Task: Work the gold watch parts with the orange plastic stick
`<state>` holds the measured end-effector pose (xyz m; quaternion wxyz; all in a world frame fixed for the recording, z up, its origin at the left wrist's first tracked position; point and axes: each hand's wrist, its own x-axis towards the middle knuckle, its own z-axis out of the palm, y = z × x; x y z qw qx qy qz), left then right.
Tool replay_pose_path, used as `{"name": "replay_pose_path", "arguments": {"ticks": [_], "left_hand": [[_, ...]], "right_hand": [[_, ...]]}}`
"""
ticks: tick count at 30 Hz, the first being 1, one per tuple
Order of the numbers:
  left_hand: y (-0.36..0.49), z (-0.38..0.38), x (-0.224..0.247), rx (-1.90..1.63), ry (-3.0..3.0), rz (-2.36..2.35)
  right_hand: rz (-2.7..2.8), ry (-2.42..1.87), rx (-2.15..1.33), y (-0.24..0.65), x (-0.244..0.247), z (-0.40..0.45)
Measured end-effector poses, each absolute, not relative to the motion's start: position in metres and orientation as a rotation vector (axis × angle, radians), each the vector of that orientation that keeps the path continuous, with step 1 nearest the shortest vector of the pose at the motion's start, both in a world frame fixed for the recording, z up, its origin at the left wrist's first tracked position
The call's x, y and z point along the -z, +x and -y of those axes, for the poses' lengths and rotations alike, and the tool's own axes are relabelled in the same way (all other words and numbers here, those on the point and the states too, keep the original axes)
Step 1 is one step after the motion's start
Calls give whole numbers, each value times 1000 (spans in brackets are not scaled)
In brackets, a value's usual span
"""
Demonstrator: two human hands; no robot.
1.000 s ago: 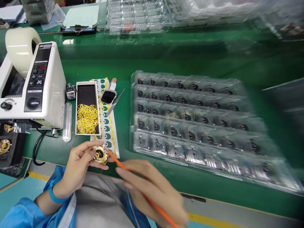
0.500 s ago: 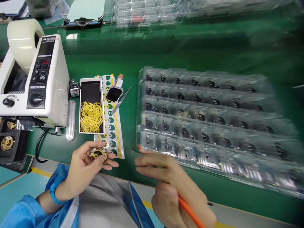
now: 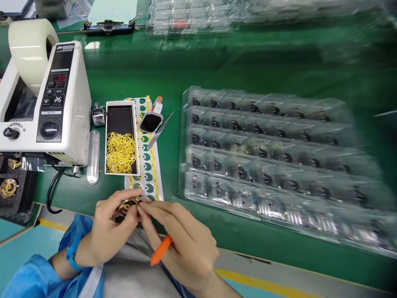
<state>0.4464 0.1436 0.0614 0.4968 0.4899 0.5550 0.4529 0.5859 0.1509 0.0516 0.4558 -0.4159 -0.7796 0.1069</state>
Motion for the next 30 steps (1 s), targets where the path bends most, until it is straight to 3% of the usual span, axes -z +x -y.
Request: {"name": "replay_pose_path", "arguments": {"ticks": [13,21,30], "left_hand": [[438,-132,-52,-1015,1455,-1303],[431,-135,-46,-1101,1283,-1304],[429,-140,-57,-1130,1117,-1259]], "right_hand": [[1951,-1073,-465,580,-55,-168],[1923,-797,-1038,583,-66,-183],[1963,-800,-1076,571,-75,-196]]}}
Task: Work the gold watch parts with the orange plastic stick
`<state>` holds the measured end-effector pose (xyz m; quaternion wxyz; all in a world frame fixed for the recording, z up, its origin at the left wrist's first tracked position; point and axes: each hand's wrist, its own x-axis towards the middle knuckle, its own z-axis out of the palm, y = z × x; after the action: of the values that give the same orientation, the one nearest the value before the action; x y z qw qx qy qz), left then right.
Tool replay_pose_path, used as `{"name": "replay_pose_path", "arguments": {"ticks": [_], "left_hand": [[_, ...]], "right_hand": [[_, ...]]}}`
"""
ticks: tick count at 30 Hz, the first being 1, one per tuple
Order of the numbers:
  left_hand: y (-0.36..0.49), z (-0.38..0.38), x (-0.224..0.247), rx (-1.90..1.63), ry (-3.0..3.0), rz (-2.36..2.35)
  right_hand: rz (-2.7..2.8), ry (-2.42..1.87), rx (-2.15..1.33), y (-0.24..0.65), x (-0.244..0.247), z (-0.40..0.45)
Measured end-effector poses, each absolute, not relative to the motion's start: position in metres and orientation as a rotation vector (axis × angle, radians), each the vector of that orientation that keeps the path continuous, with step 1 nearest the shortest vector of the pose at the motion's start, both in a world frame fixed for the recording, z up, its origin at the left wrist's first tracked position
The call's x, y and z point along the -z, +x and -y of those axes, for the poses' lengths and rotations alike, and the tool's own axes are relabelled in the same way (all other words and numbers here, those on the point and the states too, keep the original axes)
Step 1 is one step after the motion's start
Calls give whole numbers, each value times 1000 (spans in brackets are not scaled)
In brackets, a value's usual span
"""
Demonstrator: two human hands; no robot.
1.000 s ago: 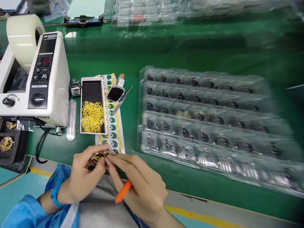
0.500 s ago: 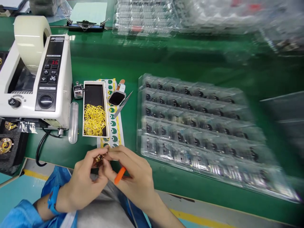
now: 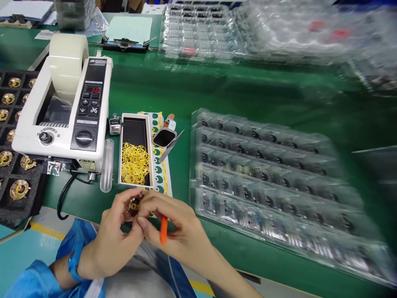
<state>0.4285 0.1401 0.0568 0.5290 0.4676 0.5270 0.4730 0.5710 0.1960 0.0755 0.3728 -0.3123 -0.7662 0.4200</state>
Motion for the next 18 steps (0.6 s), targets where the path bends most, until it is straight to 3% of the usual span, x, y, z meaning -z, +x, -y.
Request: {"name": "replay_pose_path", "arguments": {"ticks": [12,18], "left_hand": [[420,-142,-45,-975,830,-1116],[417,-138,-47,-986,691,-1006]], "right_hand": [[1853,-1073,-1075,573,-82,-212],[2107,-1147,-725,577,-68,-237]]}}
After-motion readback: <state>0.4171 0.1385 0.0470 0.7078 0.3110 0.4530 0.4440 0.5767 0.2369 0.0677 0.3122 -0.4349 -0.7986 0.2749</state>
